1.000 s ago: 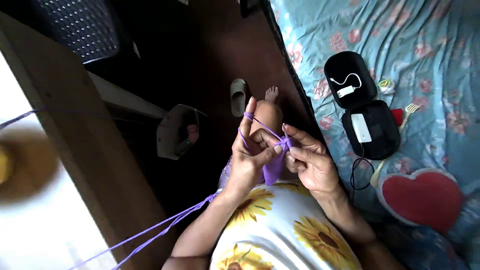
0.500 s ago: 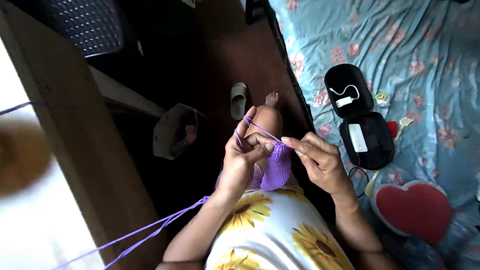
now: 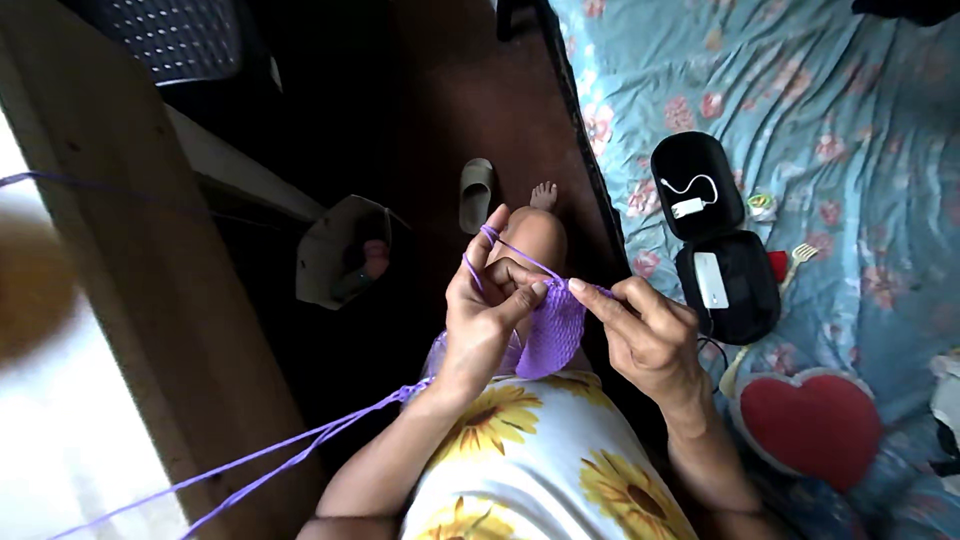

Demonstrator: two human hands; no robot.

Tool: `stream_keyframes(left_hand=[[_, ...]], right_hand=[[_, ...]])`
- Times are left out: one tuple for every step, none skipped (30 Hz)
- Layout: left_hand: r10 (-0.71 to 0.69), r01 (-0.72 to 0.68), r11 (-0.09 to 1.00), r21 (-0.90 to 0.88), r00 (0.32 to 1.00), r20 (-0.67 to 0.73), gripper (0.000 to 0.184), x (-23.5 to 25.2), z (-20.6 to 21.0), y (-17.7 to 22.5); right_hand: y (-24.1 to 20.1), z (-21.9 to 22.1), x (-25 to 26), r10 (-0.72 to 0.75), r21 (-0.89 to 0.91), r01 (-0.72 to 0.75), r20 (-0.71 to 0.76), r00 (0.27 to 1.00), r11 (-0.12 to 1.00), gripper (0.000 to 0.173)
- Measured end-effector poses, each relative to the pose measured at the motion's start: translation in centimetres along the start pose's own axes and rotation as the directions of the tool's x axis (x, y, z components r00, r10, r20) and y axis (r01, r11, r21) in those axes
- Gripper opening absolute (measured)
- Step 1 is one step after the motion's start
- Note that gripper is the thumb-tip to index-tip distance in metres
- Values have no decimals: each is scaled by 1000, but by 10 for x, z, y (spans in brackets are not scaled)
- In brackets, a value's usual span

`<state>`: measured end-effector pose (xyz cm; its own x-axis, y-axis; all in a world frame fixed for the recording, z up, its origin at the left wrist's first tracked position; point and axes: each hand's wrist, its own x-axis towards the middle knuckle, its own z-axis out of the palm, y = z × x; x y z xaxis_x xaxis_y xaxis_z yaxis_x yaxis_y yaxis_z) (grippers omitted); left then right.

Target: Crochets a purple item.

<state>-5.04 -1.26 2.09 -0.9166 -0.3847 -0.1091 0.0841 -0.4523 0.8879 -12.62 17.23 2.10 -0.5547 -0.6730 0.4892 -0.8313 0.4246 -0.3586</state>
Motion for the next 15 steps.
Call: stream_keyframes(left_hand=[[17,-17,1000,11,1000,-2,80,0,0,-1],[33,-33,999,21,999,-4,80,-1,0,-1],[49,-48,998,32,999,-5,79,-1,0,-1],[56,-56,998,40,998,-4,79,-2,0,-1],[55,-54,998,43,999,0,79,-2,-1,-1],[44,-44,998,44,999,3,79,-2,-1,-1],[28,-28,999,42,1000,2,78,-2,-2,-1],[18,-18,999,43,1000,-2,78,-1,-2,-1],[14,-14,999,49,1000,-3,77,-1,-3,-1],[14,-14,999,51,1000,-1,77,-1,-3,-1],[15,-15,998,53,1000,1,77,-1,-3,-2],[19,-20,998,56,1000,4,76,-2,-3,-2],[19,-19,998,57,1000,7,76,-2,-3,-1],[16,-16,998,57,1000,11,75,-2,-4,-1],[10,-11,999,54,1000,16,74,-2,-5,-1]], right_hand=[[-1,0,0,-3,-13,3,-1,1000,1000,33],[-1,1,0,-8,-24,8,-3,1000,1000,32],[-2,1,0,-12,-29,12,-7,1000,1000,32],[-2,2,0,-15,-25,14,-11,1000,1000,32],[-2,3,0,-17,-15,17,-16,1000,1000,31],[-2,4,-1,-20,-2,19,-22,1000,1000,31],[-2,5,-1,-23,2,23,-29,999,1000,30],[-2,6,-1,-26,-1,26,-34,999,1000,30],[-2,7,0,-31,-7,31,-39,999,1000,30],[-2,8,0,-34,-14,33,-43,999,999,30],[-3,8,0,-37,-19,37,-45,998,999,30],[-3,8,0,-41,-21,40,-45,998,999,30],[-3,8,0,-45,-22,44,-47,998,999,30],[-2,8,0,-49,-21,48,-49,998,999,30],[-2,8,0,-52,-15,52,-53,997,999,30]])
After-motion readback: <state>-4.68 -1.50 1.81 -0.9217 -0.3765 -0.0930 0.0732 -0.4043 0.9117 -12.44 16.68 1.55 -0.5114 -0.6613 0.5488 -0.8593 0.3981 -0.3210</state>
